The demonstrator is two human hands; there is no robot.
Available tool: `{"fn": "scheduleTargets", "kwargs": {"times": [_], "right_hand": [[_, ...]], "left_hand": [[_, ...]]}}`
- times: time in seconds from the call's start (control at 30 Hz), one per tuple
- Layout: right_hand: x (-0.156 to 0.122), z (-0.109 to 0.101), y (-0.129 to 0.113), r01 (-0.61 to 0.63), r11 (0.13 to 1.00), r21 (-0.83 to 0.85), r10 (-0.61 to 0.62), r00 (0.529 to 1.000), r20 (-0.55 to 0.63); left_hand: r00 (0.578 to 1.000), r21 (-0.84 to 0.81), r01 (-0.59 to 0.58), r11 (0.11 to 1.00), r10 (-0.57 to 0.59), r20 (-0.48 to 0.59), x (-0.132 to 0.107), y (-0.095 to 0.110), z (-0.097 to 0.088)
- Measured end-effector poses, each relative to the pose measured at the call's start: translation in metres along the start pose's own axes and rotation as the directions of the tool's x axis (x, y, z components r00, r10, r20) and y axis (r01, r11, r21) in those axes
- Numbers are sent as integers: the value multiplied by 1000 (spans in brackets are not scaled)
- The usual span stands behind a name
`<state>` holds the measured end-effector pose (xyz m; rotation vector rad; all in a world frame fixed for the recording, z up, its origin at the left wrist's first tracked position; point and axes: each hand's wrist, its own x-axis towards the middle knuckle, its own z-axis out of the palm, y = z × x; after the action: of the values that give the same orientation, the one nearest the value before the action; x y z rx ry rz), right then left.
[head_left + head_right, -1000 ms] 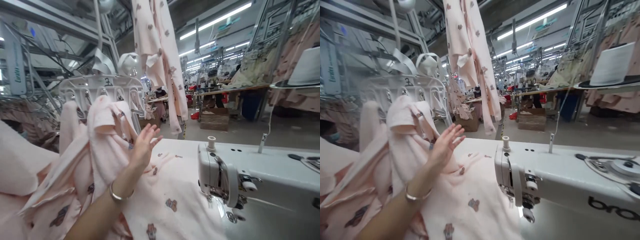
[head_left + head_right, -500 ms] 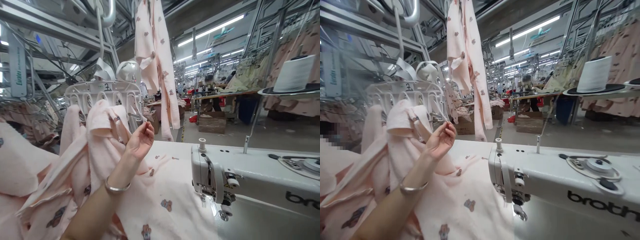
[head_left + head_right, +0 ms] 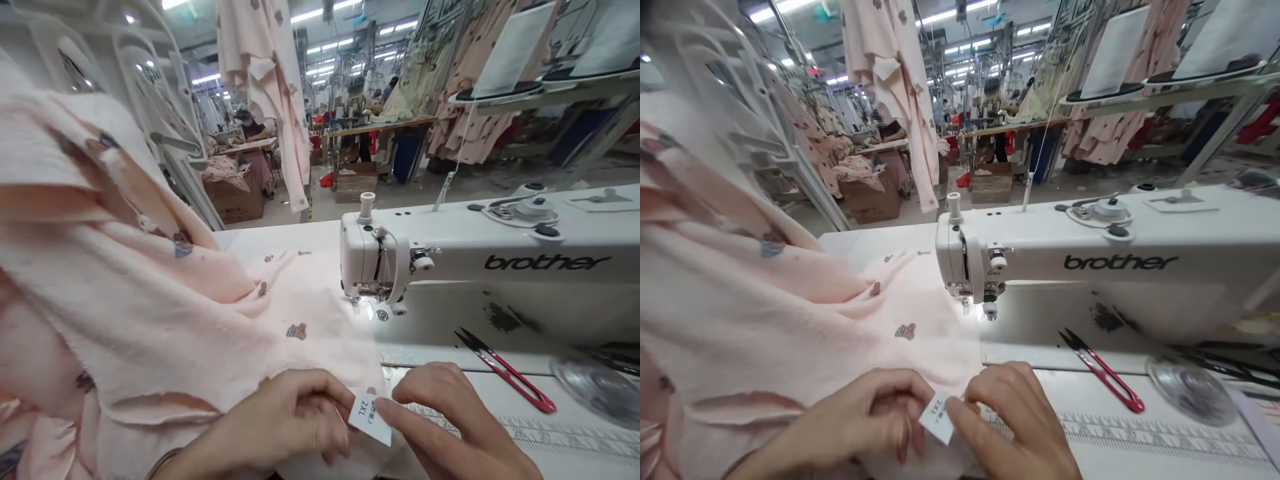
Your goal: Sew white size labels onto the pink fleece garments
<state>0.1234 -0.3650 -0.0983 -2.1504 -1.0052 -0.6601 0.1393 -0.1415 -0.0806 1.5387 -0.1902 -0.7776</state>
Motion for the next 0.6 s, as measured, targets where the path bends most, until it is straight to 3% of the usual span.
{"fn": "scheduleTargets", "kwargs": {"times": [0.07, 0.17, 0.23, 0.3, 0.37, 0.43, 0.6], "right_hand": [[-3, 7, -1, -29, 999, 30, 29, 1000, -3], [-5, 19, -4, -229, 970, 80, 232, 972, -25], [-6, 25, -7, -447, 865, 227, 452, 892, 32], [-5, 29, -12, -644, 649, 405, 641, 750, 164], [-2, 31, -18, -746, 411, 525, 735, 611, 293], [3, 31, -23, -782, 266, 563, 778, 520, 354], [9, 29, -28, -800, 237, 551, 807, 478, 347]], "left_hand": [[994, -293, 112, 950, -105, 39, 5, -6, 0], [990, -321, 12, 947, -56, -128, 11, -13, 8], [963, -248, -83, 965, 13, -270, 11, -16, 15], [923, -206, -159, 966, 71, -379, 10, -17, 23], [905, -196, -202, 960, 106, -411, 7, -18, 30], [905, -162, -209, 965, 128, -406, 6, -19, 31], [917, -18, -146, 989, 128, -377, 6, -20, 20]]}}
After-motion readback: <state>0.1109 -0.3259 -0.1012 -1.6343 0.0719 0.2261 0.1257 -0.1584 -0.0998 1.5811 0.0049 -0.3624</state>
